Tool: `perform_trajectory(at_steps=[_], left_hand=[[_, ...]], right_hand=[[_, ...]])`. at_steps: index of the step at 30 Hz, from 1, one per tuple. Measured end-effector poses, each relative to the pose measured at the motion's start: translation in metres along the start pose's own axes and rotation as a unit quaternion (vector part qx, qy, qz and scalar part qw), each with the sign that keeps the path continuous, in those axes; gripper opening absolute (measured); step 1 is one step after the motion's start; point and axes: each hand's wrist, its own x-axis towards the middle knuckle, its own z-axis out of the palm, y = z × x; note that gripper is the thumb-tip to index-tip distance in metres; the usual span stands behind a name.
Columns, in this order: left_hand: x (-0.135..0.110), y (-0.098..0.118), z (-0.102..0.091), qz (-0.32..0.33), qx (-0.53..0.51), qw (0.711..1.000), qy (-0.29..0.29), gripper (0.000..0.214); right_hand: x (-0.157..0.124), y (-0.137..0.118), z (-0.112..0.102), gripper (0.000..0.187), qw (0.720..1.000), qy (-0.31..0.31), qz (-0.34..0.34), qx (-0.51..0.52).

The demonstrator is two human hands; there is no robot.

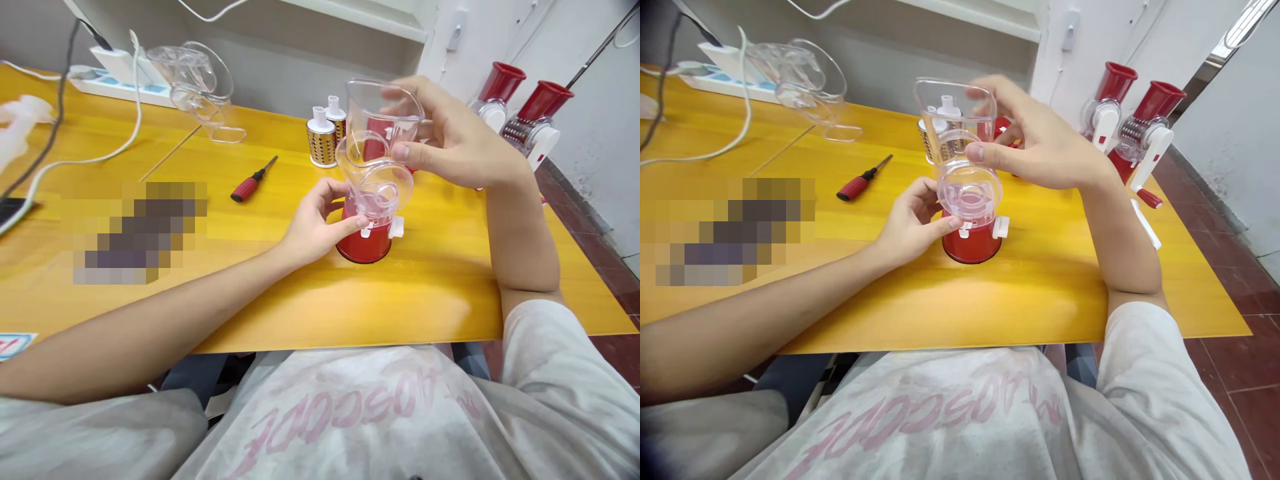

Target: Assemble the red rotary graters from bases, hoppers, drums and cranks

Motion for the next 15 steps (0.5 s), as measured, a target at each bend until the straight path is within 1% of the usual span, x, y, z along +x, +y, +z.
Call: perform_trajectory(at_steps=[2, 4, 5, 7, 10, 13, 15], left_hand=[[-0.002, -0.002, 0.002, -0.006, 0.002, 1.0, 0.004, 0.083], [-0.004, -0.004, 0.004, -0.01, 0.006, 1.0, 0.012, 0.087], [-0.004, -0.005, 0.005, -0.01, 0.007, 1.0, 0.015, 0.089], [-0.004, -0.009, 0.004, -0.005, -0.001, 1.0, 0.012, 0.093], [0.0, -0.015, 0.0, -0.002, -0.023, 0.999, -0.027, 0.099], [0.003, -0.016, -0.006, -0.012, -0.031, 0.997, -0.075, 0.105], [0.004, -0.013, -0.009, -0.032, -0.032, 0.994, -0.103, 0.109]], right_hand=[[-0.001, -0.005, 0.002, 0.1, 0.999, 0.042, -0.024, -0.006], [-0.002, -0.013, 0.006, 0.097, 0.996, 0.071, -0.045, 0.008], [-0.003, -0.017, 0.008, 0.093, 0.996, 0.076, -0.053, 0.011], [-0.004, -0.022, 0.011, 0.087, 0.997, 0.062, -0.05, 0.008], [-0.003, -0.021, 0.013, 0.089, 0.999, 0.037, -0.027, 0.007], [0.002, -0.013, 0.01, 0.097, 0.999, 0.039, -0.017, 0.001], [0.005, -0.008, 0.008, 0.099, 0.999, 0.04, -0.012, -0.008]])
